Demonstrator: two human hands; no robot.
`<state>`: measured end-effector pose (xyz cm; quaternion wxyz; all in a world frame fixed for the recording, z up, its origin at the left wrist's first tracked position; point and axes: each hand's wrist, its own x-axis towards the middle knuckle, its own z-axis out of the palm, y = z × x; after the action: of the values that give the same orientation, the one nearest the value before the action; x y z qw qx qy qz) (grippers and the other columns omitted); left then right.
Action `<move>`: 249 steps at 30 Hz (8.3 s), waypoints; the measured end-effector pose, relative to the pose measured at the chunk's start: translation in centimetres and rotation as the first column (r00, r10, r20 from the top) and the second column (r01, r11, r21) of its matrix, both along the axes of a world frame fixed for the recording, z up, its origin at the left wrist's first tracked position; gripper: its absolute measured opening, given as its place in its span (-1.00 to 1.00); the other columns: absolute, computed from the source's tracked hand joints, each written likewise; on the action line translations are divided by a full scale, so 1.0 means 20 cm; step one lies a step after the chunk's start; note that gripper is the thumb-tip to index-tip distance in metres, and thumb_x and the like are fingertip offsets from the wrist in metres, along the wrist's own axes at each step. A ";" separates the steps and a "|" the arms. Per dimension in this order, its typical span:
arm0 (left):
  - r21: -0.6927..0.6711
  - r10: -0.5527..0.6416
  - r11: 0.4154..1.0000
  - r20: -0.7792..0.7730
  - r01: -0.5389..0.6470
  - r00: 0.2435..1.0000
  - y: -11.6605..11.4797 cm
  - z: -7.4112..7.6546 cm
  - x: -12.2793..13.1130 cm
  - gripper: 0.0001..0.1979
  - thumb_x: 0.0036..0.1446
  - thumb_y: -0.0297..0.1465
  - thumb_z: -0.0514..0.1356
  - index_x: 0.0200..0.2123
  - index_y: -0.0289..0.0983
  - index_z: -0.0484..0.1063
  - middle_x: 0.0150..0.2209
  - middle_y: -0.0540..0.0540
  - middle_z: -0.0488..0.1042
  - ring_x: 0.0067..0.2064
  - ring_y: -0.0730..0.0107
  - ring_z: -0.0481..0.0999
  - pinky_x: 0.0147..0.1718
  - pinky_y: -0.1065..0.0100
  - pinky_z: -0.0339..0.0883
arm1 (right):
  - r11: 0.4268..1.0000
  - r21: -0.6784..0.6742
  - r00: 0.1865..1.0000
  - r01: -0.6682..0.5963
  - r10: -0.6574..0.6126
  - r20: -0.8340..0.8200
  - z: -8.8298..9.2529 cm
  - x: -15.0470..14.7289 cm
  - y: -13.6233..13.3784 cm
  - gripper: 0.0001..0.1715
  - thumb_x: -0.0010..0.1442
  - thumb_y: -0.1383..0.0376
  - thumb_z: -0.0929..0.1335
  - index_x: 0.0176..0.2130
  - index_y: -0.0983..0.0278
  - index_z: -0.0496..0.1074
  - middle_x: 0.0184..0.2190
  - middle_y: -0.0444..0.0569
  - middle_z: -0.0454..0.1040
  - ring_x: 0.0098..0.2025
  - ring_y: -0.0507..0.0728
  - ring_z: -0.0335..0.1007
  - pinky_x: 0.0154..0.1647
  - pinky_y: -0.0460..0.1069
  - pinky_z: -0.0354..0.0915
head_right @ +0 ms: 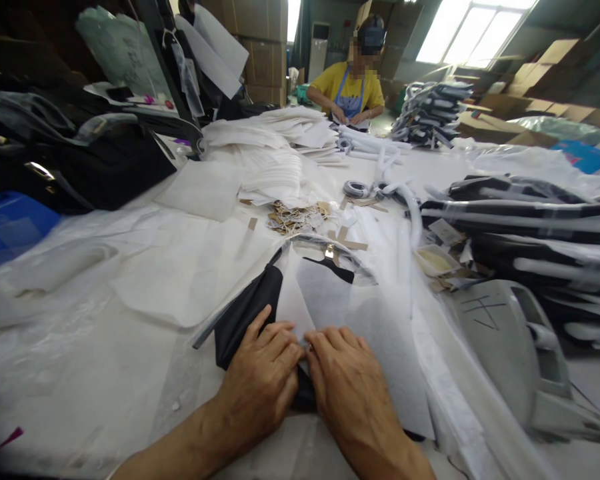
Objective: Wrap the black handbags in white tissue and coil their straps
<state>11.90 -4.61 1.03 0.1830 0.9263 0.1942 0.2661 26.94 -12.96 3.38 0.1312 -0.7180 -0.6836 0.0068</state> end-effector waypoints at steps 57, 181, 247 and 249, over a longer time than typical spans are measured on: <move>-0.150 -0.261 0.965 -0.428 0.217 0.865 0.11 0.28 -0.12 -0.56 0.18 -0.11 0.27 0.02 -0.22 0.34 -0.16 -0.06 0.46 -0.12 0.18 0.46 -0.07 0.19 0.34 | 0.983 0.104 0.957 -0.149 0.170 -0.234 0.05 0.02 -0.12 -0.28 -0.04 -0.11 0.52 -0.02 0.20 0.39 -0.30 -0.10 0.49 -0.27 0.19 0.40 -0.24 0.09 0.28; -0.063 -0.188 0.982 -0.272 0.177 0.944 0.17 0.11 -0.05 -0.62 0.28 -0.23 0.19 0.11 -0.20 0.32 0.24 -0.13 0.32 0.31 0.15 0.22 0.33 0.01 -0.03 | 0.820 0.185 0.731 0.541 -0.350 -0.586 -0.09 0.23 0.35 -0.51 0.19 -0.02 0.24 -0.08 0.22 0.49 -0.16 0.05 0.58 -0.08 0.28 0.46 0.03 0.21 0.28; 0.006 -0.204 0.973 -0.445 0.231 0.872 0.16 0.19 -0.07 -0.83 0.24 -0.27 0.22 -0.28 -0.26 0.36 -0.30 -0.04 0.52 -0.28 0.22 0.53 -0.30 0.26 0.40 | 0.993 0.085 0.989 -0.081 0.091 -0.119 -0.10 0.13 0.35 -0.72 0.29 0.18 0.32 -0.03 0.20 0.47 0.04 0.05 0.46 0.13 0.28 0.30 0.20 0.26 0.20; -0.070 -0.267 0.960 -0.514 0.270 0.815 0.20 0.28 -0.06 -0.86 0.21 -0.31 0.25 -0.30 -0.26 0.38 -0.33 -0.03 0.53 -0.31 0.22 0.56 -0.34 0.29 0.41 | 0.995 0.065 0.991 -0.080 0.087 -0.103 -0.11 0.13 0.35 -0.67 0.27 0.13 0.34 -0.02 0.20 0.46 0.06 0.06 0.44 0.14 0.30 0.28 0.20 0.26 0.19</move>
<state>10.73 -0.62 6.63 0.1569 0.9820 0.1032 -0.0212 29.59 -6.03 1.27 0.1885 -0.6831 -0.7050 0.0293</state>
